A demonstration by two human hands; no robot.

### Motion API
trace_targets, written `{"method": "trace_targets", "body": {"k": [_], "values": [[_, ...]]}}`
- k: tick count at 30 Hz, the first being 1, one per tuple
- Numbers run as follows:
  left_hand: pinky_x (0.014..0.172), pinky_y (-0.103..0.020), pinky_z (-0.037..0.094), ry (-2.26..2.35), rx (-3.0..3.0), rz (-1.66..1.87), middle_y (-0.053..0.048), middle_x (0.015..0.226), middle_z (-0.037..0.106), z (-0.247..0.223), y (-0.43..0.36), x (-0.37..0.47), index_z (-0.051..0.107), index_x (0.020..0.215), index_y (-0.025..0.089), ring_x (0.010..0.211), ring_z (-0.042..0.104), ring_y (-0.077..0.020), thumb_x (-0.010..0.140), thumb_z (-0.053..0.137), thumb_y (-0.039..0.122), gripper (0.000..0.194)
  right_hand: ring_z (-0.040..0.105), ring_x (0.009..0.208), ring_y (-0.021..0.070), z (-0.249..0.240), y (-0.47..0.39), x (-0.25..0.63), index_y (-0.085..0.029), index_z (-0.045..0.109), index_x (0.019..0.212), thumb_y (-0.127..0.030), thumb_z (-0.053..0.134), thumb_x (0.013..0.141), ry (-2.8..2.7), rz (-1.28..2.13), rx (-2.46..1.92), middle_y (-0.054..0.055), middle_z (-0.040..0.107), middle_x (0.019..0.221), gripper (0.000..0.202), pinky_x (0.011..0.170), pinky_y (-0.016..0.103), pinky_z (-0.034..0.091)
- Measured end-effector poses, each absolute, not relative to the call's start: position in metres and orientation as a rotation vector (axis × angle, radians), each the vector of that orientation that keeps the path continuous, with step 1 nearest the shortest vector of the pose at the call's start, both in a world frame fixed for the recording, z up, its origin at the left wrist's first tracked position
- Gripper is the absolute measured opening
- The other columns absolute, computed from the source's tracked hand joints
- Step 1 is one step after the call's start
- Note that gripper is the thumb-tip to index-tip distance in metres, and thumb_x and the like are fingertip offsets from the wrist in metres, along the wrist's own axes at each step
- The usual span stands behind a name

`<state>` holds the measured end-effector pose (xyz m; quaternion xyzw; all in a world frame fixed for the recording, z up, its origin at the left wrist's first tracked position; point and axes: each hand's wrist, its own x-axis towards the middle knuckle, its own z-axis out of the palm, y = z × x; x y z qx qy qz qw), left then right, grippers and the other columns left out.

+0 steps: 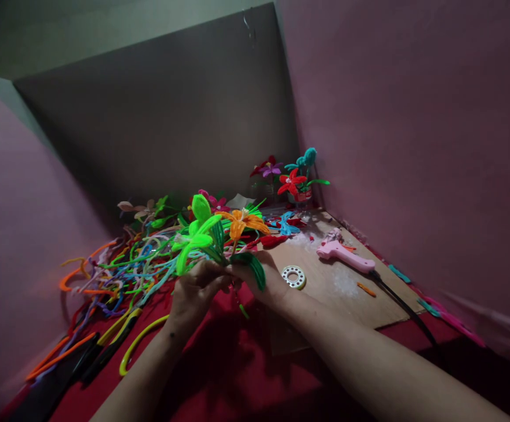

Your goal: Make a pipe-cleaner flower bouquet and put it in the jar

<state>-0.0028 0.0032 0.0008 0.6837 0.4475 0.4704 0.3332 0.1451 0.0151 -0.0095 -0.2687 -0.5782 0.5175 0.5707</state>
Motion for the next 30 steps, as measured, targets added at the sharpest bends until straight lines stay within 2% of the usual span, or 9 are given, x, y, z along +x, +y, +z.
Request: {"method": "trace_targets", "body": {"k": [6, 10, 15, 18, 22, 24, 27, 30], "values": [[0.044, -0.02, 0.04, 1.192, 1.606, 1.281, 0.005, 0.057, 0.055, 0.003, 0.003, 0.01, 0.048, 0.075, 0.018, 0.045, 0.049, -0.0081, 0.066, 0.064, 0.023, 0.018, 0.047, 0.049, 0.0113, 0.005, 0.01, 0.144, -0.016, 0.052, 0.046, -0.028, 0.065, 0.063, -1.338, 1.183, -0.74, -0.002, 0.051, 0.048, 0.024, 0.049, 0.023, 0.038], [0.049, -0.021, 0.044, 1.204, 1.601, 1.351, 0.004, 0.058, 0.055, 0.001, 0.003, 0.013, 0.051, 0.074, 0.018, 0.048, 0.052, -0.0093, 0.063, 0.064, 0.025, 0.018, 0.046, 0.054, 0.0106, 0.013, 0.004, 0.146, -0.016, 0.056, 0.049, -0.028, 0.063, 0.064, -1.298, 1.239, -0.688, -0.002, 0.052, 0.053, 0.02, 0.051, 0.022, 0.038], [0.06, -0.025, 0.048, 1.255, 1.719, 1.3, 0.0, 0.061, 0.06, -0.001, 0.0, 0.012, 0.057, 0.067, 0.018, 0.06, 0.058, -0.0145, 0.067, 0.06, 0.028, 0.011, 0.042, 0.045, 0.0084, 0.004, 0.007, 0.145, -0.014, 0.061, 0.055, -0.026, 0.06, 0.066, -1.229, 1.283, -0.701, -0.004, 0.046, 0.046, 0.016, 0.046, 0.022, 0.036], [0.058, -0.025, 0.048, 1.316, 1.834, 1.262, -0.002, 0.062, 0.062, -0.001, -0.001, 0.009, 0.062, 0.07, 0.018, 0.06, 0.059, -0.0158, 0.07, 0.057, 0.028, 0.011, 0.041, 0.043, 0.0076, 0.001, 0.01, 0.143, -0.013, 0.06, 0.054, -0.026, 0.061, 0.066, -1.213, 1.29, -0.696, -0.005, 0.043, 0.044, 0.017, 0.048, 0.023, 0.038], [0.052, -0.024, 0.046, 1.325, 1.92, 1.281, -0.002, 0.066, 0.064, 0.001, -0.003, 0.006, 0.066, 0.079, 0.019, 0.055, 0.056, -0.0148, 0.069, 0.058, 0.023, 0.014, 0.04, 0.042, 0.0072, 0.003, 0.008, 0.144, -0.013, 0.062, 0.056, -0.027, 0.063, 0.064, -1.223, 1.281, -0.712, -0.005, 0.044, 0.046, 0.017, 0.049, 0.023, 0.039], [0.052, -0.023, 0.046, 1.316, 1.918, 1.316, -0.002, 0.066, 0.064, 0.004, -0.004, 0.005, 0.067, 0.077, 0.02, 0.055, 0.055, -0.0146, 0.069, 0.058, 0.023, 0.012, 0.041, 0.043, 0.0076, 0.004, 0.009, 0.145, -0.013, 0.063, 0.057, -0.028, 0.064, 0.065, -1.242, 1.261, -0.713, -0.004, 0.046, 0.046, 0.017, 0.049, 0.024, 0.039], [0.055, -0.024, 0.047, 1.273, 1.868, 1.326, -0.003, 0.064, 0.063, 0.007, -0.003, 0.006, 0.066, 0.075, 0.019, 0.055, 0.055, -0.0146, 0.07, 0.059, 0.025, 0.01, 0.042, 0.043, 0.0086, -0.001, 0.013, 0.145, -0.013, 0.064, 0.059, -0.031, 0.065, 0.066, -1.254, 1.246, -0.703, -0.003, 0.047, 0.045, 0.02, 0.047, 0.024, 0.037], [0.056, -0.025, 0.047, 1.214, 1.803, 1.289, -0.002, 0.061, 0.061, 0.005, 0.0, 0.006, 0.066, 0.079, 0.017, 0.05, 0.051, -0.0129, 0.073, 0.057, 0.03, 0.017, 0.044, 0.043, 0.0093, -0.006, 0.017, 0.146, -0.013, 0.064, 0.06, -0.034, 0.063, 0.069, -1.291, 1.235, -0.678, -0.003, 0.047, 0.045, 0.022, 0.044, 0.023, 0.035]]}}
